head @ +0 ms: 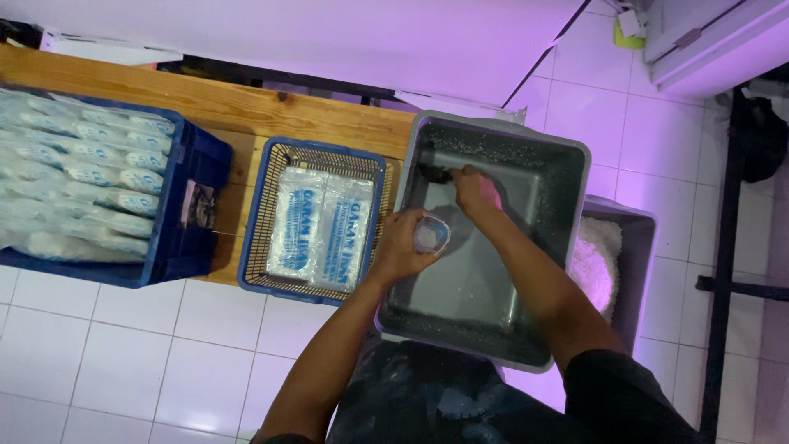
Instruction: The person scoops white granules from a large bin into a small plastic cup using a trowel, then pours the granules into a plastic bag. They repeat this action and then move a different bin containing more granules.
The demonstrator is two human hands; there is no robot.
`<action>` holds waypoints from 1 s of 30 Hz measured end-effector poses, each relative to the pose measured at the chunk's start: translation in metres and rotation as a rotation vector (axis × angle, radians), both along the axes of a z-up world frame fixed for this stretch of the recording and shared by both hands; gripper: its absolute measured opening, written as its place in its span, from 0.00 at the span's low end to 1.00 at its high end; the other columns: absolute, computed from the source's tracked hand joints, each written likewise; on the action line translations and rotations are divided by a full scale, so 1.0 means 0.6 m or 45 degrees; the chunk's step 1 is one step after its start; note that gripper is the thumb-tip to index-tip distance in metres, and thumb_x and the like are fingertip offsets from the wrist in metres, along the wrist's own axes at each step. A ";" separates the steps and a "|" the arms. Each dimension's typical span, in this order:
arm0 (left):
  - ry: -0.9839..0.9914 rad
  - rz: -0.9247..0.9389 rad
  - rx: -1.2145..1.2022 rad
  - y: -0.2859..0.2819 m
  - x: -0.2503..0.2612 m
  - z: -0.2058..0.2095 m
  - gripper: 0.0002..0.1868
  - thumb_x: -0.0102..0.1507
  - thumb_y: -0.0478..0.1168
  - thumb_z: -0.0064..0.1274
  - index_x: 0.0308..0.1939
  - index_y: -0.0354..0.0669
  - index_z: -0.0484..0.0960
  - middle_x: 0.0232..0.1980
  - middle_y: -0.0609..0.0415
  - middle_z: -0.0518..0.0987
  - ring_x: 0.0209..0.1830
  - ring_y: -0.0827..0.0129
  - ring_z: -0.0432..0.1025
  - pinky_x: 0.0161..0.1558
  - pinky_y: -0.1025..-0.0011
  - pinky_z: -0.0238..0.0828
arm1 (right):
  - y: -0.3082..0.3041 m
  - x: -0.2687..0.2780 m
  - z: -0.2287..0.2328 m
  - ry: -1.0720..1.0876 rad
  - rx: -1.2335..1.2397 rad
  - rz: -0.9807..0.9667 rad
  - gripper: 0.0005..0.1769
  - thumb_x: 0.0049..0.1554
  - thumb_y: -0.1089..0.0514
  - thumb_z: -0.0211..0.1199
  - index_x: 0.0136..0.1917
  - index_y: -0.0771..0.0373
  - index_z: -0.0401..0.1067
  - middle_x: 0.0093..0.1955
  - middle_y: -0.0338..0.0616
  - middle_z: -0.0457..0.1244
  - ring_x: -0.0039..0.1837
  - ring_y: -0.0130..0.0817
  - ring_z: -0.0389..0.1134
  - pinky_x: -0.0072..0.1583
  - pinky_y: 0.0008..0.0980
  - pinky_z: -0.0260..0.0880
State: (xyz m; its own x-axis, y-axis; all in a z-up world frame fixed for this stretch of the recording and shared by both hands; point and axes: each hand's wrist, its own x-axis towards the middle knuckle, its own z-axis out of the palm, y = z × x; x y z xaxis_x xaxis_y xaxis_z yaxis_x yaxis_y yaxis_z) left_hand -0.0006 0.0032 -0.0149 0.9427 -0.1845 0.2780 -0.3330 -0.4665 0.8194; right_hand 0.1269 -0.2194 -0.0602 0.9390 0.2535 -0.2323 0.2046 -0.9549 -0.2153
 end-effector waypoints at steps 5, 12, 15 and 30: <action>0.003 0.009 -0.031 -0.001 -0.001 -0.007 0.37 0.45 0.52 0.77 0.55 0.47 0.80 0.47 0.52 0.86 0.50 0.51 0.83 0.65 0.53 0.66 | 0.019 -0.043 -0.083 0.249 0.270 -0.203 0.21 0.71 0.52 0.55 0.75 0.49 0.74 0.62 0.55 0.70 0.67 0.58 0.75 0.64 0.57 0.78; 0.041 0.026 0.019 -0.003 -0.004 0.001 0.37 0.46 0.52 0.78 0.56 0.47 0.80 0.46 0.53 0.88 0.49 0.54 0.84 0.68 0.57 0.65 | 0.044 -0.054 -0.113 0.374 0.753 -0.512 0.21 0.68 0.47 0.62 0.71 0.53 0.78 0.64 0.58 0.73 0.71 0.59 0.72 0.69 0.56 0.74; 0.044 0.007 -0.025 -0.004 -0.002 0.013 0.35 0.47 0.50 0.77 0.55 0.47 0.79 0.46 0.54 0.87 0.50 0.53 0.84 0.67 0.55 0.64 | 0.047 -0.053 -0.095 0.319 0.902 -0.564 0.23 0.67 0.50 0.64 0.72 0.58 0.78 0.62 0.61 0.74 0.67 0.59 0.75 0.66 0.56 0.74; 0.082 0.020 0.067 -0.004 0.001 -0.026 0.43 0.44 0.54 0.77 0.60 0.45 0.80 0.52 0.44 0.88 0.53 0.45 0.82 0.72 0.54 0.62 | 0.055 -0.050 -0.027 0.289 1.256 -0.872 0.19 0.64 0.57 0.70 0.67 0.59 0.82 0.45 0.51 0.75 0.39 0.34 0.77 0.39 0.34 0.82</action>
